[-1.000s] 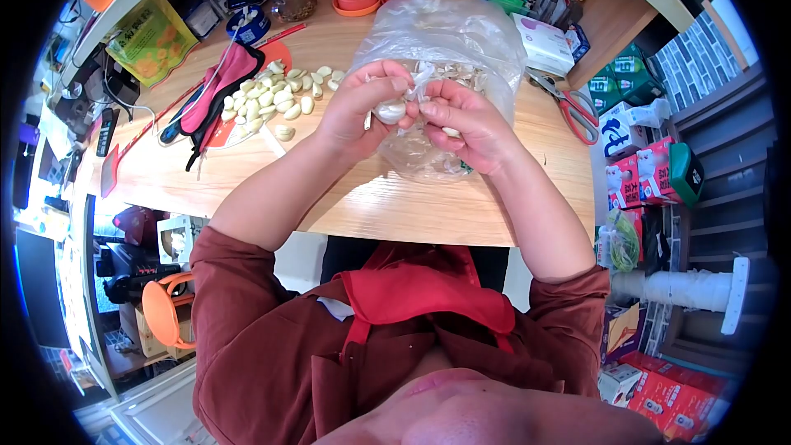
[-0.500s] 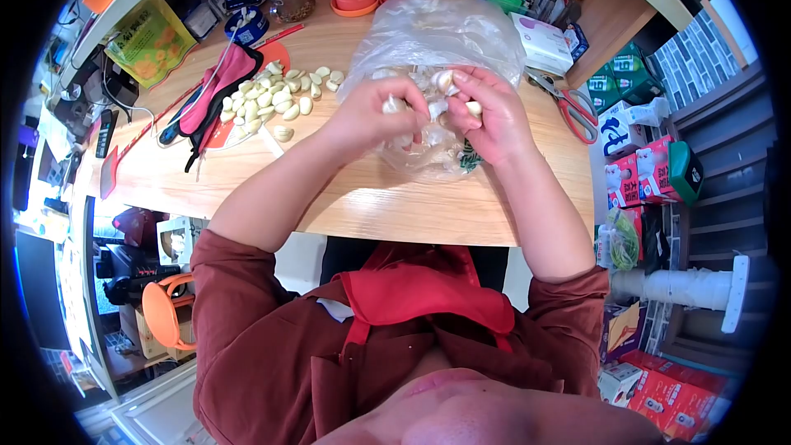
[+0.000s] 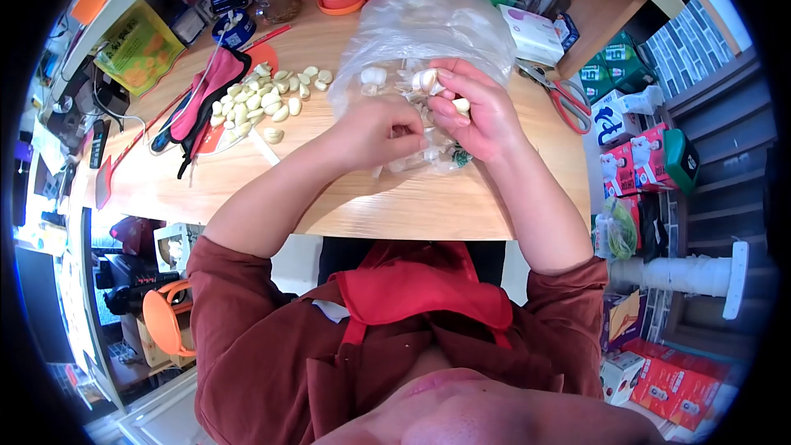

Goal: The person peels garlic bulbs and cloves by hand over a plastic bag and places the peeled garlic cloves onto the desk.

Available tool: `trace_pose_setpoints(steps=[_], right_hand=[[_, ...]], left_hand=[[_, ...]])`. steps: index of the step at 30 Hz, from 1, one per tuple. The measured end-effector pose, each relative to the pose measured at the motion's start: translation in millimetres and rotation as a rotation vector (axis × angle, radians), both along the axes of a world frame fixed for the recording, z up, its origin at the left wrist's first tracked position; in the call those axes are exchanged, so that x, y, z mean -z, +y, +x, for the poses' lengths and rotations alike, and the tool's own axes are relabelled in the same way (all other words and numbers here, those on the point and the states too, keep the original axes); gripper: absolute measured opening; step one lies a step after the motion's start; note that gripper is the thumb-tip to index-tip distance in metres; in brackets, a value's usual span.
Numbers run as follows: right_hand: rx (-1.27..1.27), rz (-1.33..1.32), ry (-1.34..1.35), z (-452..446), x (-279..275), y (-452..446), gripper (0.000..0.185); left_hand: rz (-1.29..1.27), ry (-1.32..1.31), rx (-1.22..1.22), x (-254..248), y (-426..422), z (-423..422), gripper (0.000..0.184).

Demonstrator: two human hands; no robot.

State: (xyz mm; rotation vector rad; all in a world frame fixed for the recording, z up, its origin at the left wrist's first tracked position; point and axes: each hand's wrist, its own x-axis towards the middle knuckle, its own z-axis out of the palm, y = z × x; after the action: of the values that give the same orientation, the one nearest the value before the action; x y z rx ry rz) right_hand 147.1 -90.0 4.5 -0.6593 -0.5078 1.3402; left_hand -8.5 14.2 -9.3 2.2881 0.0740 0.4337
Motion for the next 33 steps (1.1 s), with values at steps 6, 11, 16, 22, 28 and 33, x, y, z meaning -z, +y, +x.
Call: trace_pose_setpoints(steps=[6,11,16,22,28,33], right_hand=[[-0.033,-0.007,0.119,1.2,0.5,0.1,0.02],[-0.09,-0.057,0.065,-1.0,1.8,1.4,0.019],[-0.073,-0.113,-0.227,-3.6,-0.3,0.3,0.018],[0.068,-0.135,-0.572,-17.4,-5.6,0.3,0.019],[0.068,-0.146,-0.689,-12.7,0.3,1.6,0.024],[0.067,-0.164,-0.675,-18.2,-3.1,0.0,0.024]], left_hand=[[-0.294,-0.227,-0.343,-4.9,-1.7,2.4,0.022],[-0.083,-0.461,-0.268,-7.7,-5.6,4.4,0.029],[-0.129,-0.409,-0.237,1.7,3.3,6.4,0.027],[-0.345,-0.29,-0.235,-6.4,1.6,2.3,0.022],[-0.566,-0.246,-0.211,-8.6,5.7,2.6,0.022],[-0.648,-0.229,-0.198,-5.3,8.7,2.5,0.02]])
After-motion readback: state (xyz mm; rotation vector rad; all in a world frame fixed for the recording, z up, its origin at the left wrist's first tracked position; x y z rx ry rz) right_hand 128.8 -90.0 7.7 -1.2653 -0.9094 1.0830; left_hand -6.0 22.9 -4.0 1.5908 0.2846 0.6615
